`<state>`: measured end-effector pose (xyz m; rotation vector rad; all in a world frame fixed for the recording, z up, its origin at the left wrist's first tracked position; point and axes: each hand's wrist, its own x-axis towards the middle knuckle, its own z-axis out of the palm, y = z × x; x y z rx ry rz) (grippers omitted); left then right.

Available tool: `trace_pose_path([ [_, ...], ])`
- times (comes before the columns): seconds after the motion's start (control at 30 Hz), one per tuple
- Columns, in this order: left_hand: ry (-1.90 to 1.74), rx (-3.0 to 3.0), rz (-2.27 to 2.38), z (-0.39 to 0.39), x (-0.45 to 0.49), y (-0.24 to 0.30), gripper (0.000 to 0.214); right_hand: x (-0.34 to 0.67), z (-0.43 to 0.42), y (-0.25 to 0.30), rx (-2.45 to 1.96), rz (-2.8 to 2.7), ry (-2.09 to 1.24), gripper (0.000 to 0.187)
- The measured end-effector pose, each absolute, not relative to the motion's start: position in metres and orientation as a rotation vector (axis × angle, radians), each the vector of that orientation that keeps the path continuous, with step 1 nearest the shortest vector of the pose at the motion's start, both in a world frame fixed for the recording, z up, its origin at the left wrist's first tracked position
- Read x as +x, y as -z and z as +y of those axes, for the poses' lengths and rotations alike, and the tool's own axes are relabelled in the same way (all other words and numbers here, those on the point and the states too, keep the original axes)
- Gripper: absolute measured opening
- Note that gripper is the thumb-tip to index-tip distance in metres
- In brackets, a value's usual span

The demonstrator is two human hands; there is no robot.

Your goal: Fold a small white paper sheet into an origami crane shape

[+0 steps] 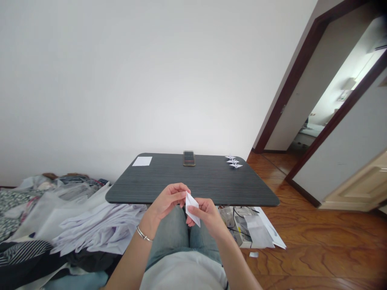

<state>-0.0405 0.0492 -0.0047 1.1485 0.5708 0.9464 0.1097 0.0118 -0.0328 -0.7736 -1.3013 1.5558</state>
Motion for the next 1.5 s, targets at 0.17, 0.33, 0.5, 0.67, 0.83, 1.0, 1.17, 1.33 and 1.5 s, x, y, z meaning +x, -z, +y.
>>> trace_pose_path([
  [0.17,-0.926,1.136,0.498,0.053,-0.043,0.005,0.018,0.109,0.011,0.032,-0.747,-1.298,-1.602,0.032],
  [0.33,-0.945,1.198,0.58,0.05,-0.043,0.002,0.021,0.109,0.01,0.031,-0.771,-1.311,-1.575,0.034],
  [0.5,-1.054,1.324,0.784,0.045,-0.041,-0.005,0.02,0.108,0.012,0.036,-0.832,-1.322,-1.494,0.035],
  [0.67,-1.283,1.49,1.029,0.041,-0.037,-0.009,0.017,0.108,0.015,0.041,-0.857,-1.326,-1.447,0.033],
  [0.83,-1.37,1.472,0.997,0.04,-0.038,-0.01,0.025,0.108,0.015,0.041,-0.874,-1.324,-1.439,0.035],
  [1.0,-1.105,1.482,0.951,0.04,-0.039,-0.008,0.024,0.108,0.015,0.04,-0.874,-1.325,-1.435,0.034],
  [1.17,-1.206,1.569,0.963,0.039,-0.036,-0.002,0.023,0.108,0.016,0.041,-0.883,-1.331,-1.413,0.034],
  [1.33,-1.349,1.605,0.974,0.037,-0.029,0.001,0.024,0.107,0.016,0.04,-0.888,-1.33,-1.408,0.034],
  [1.5,-1.413,1.524,1.0,0.039,-0.028,0.005,0.03,0.106,0.017,0.04,-0.883,-1.296,-1.428,0.035],
])
